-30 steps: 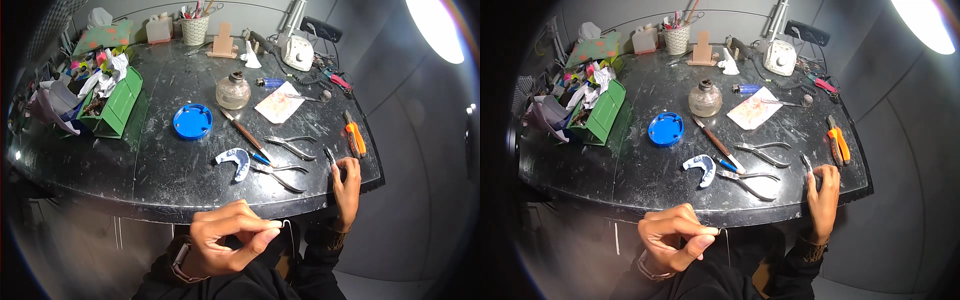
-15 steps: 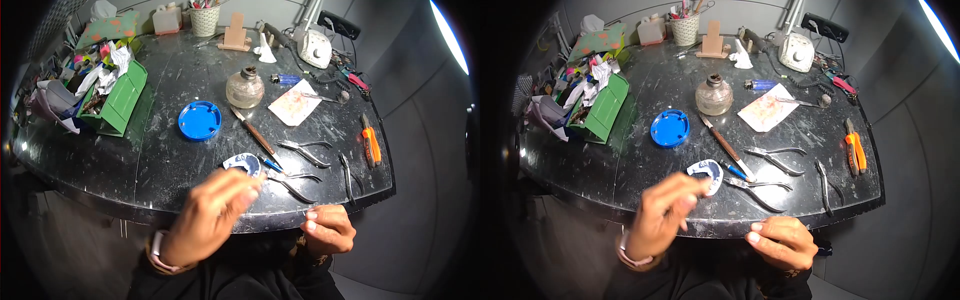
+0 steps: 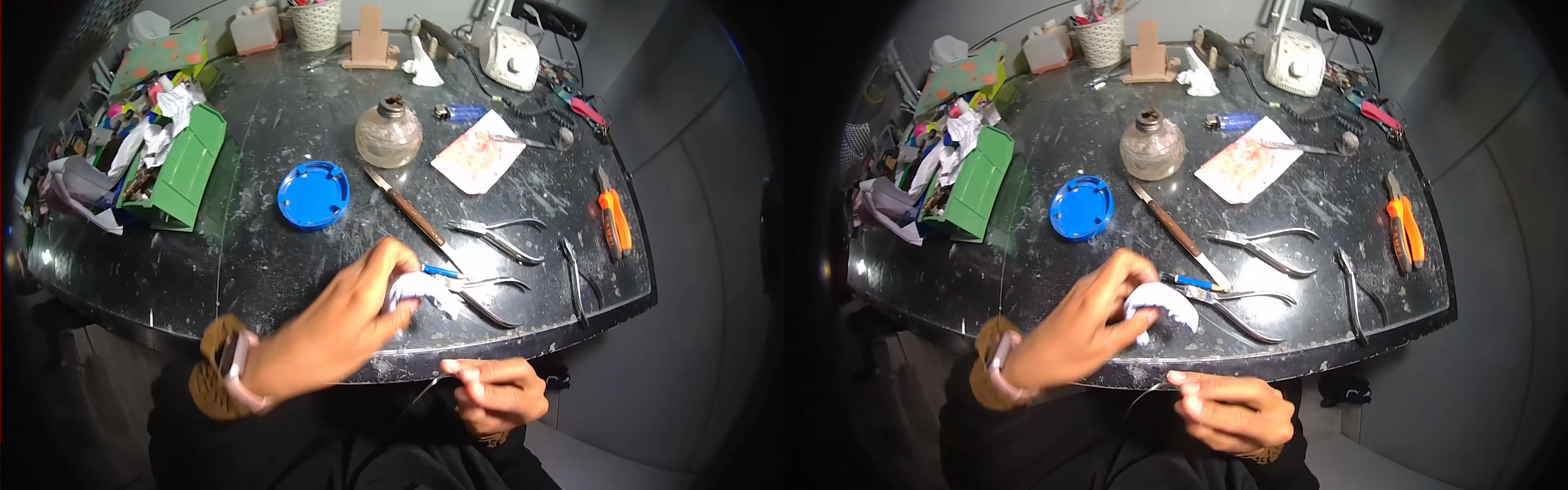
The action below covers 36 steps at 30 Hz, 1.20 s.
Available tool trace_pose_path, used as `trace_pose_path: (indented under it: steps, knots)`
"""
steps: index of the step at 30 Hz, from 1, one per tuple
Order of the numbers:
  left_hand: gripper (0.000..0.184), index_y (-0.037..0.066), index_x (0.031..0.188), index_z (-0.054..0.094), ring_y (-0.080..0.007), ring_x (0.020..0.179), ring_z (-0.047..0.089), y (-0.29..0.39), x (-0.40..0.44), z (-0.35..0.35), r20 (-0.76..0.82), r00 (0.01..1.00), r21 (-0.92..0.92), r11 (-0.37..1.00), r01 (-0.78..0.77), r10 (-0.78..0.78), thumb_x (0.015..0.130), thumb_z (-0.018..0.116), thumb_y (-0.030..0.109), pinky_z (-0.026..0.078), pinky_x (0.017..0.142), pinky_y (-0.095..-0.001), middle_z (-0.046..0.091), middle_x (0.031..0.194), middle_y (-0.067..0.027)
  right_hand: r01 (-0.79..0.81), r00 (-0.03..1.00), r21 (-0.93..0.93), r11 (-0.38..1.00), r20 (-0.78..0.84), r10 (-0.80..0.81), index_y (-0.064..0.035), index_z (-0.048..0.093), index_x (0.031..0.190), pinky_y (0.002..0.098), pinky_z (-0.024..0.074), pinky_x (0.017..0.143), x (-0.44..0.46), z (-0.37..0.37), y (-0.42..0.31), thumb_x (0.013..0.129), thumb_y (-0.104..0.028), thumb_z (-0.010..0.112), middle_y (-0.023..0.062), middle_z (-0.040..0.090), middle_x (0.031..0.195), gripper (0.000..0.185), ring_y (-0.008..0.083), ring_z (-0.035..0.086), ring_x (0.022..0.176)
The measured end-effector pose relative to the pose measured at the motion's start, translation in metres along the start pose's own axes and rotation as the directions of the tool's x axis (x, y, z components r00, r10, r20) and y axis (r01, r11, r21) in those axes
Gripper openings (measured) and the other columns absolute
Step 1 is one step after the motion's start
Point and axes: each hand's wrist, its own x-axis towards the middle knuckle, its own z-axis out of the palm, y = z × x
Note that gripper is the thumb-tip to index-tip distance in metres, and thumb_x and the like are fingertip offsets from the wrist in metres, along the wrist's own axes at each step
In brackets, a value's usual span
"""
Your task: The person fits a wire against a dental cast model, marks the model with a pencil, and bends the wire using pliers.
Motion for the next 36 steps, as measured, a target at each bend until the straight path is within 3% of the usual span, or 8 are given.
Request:
trace_pose_path:
  steps: [4,11,14,18,23,28,31,36]
  knots:
    - [0.031,0.002,0.112,0.032,-0.0106,0.092,0.055,0.020,-0.046,0.030,0.133,0.974,-0.638,0.736,0.226,-0.184,0.091,0.053,0.000,0.046,0.075,-0.0273,0.054,0.099,-0.0093,0.255,0.960,0.057,0.965,0.101,-0.259,0.0029,0.070,0.087,0.0382,0.0580,0.076,0.010,-0.003,0.003,0.065,0.004,0.077,0.0177,0.067,0.091,0.023,0.0323,0.067,0.092]
    - [0.067,-0.003,0.146,0.011,-0.0180,0.128,0.037,0.014,-0.069,0.040,0.164,0.980,-0.787,0.614,0.059,0.116,0.092,0.050,0.001,0.030,0.106,-0.0326,0.033,0.143,-0.0173,0.263,0.955,0.013,0.965,0.139,-0.262,-0.0045,0.072,0.086,0.0315,0.0567,0.076,0.008,-0.008,-0.004,0.066,-0.001,0.077,0.0089,0.070,0.090,0.022,0.0239,0.069,0.089]
    - [0.058,-0.005,0.145,0.011,-0.0192,0.131,0.034,0.011,-0.078,0.039,0.253,0.965,-0.908,0.327,0.261,-0.068,0.096,0.042,0.006,0.029,0.106,-0.0320,0.029,0.145,-0.0186,0.345,0.930,-0.130,0.930,0.184,-0.319,-0.0102,0.073,0.087,0.0271,0.0524,0.079,0.010,-0.011,-0.007,0.070,-0.008,0.075,0.0004,0.071,0.090,0.018,0.0151,0.066,0.089]
    - [0.056,-0.006,0.144,0.015,-0.0205,0.132,0.034,-0.001,-0.080,0.042,0.173,0.980,-0.780,0.621,0.078,0.094,0.099,0.041,0.017,0.030,0.106,-0.0322,0.028,0.146,-0.0215,0.357,0.917,-0.246,0.901,0.276,-0.288,-0.0132,0.074,0.088,0.0265,0.0487,0.081,0.020,-0.011,-0.009,0.072,-0.013,0.073,-0.0035,0.071,0.091,0.016,0.0112,0.063,0.089]
    - [0.058,-0.006,0.139,0.032,-0.0140,0.106,0.053,0.003,-0.083,0.052,0.092,0.996,-0.820,0.566,0.083,-0.012,0.094,0.052,0.024,0.040,0.091,-0.0247,0.051,0.126,-0.0131,0.278,0.899,-0.180,0.944,0.394,-0.190,-0.0123,0.074,0.088,0.0269,0.0503,0.082,0.026,-0.017,-0.012,0.074,-0.012,0.071,-0.0014,0.071,0.090,0.014,0.0124,0.065,0.087]
    - [0.063,-0.008,0.136,0.035,-0.0129,0.091,0.043,-0.004,-0.089,0.054,0.167,0.986,-0.789,0.600,0.130,0.007,0.091,0.056,0.030,0.037,0.077,-0.0253,0.047,0.110,-0.0117,0.195,0.849,-0.049,0.980,0.508,-0.143,-0.0159,0.074,0.089,0.0307,0.0505,0.089,0.031,-0.025,-0.010,0.072,-0.011,0.076,-0.0015,0.070,0.091,0.017,0.0131,0.062,0.091]
    - [0.070,-0.013,0.131,0.038,-0.0259,0.122,0.048,-0.005,-0.093,0.050,0.229,0.973,-0.768,0.607,0.207,-0.042,0.087,0.058,0.037,0.040,0.101,-0.0340,0.043,0.135,-0.0257,0.152,0.879,0.030,0.988,0.453,-0.149,-0.0119,0.074,0.087,0.0284,0.0539,0.083,0.032,-0.019,-0.007,0.074,-0.010,0.071,0.0008,0.071,0.089,0.013,0.0136,0.065,0.089]
    - [0.076,-0.015,0.130,0.037,-0.0238,0.116,0.050,-0.005,-0.092,0.050,0.254,0.967,-0.789,0.576,0.212,-0.007,0.084,0.061,0.040,0.041,0.097,-0.0323,0.047,0.129,-0.0251,0.195,0.856,0.077,0.978,0.473,-0.208,-0.0090,0.074,0.086,0.0270,0.0560,0.078,0.037,-0.021,-0.004,0.076,-0.010,0.068,0.0026,0.071,0.088,0.012,0.0141,0.066,0.088]
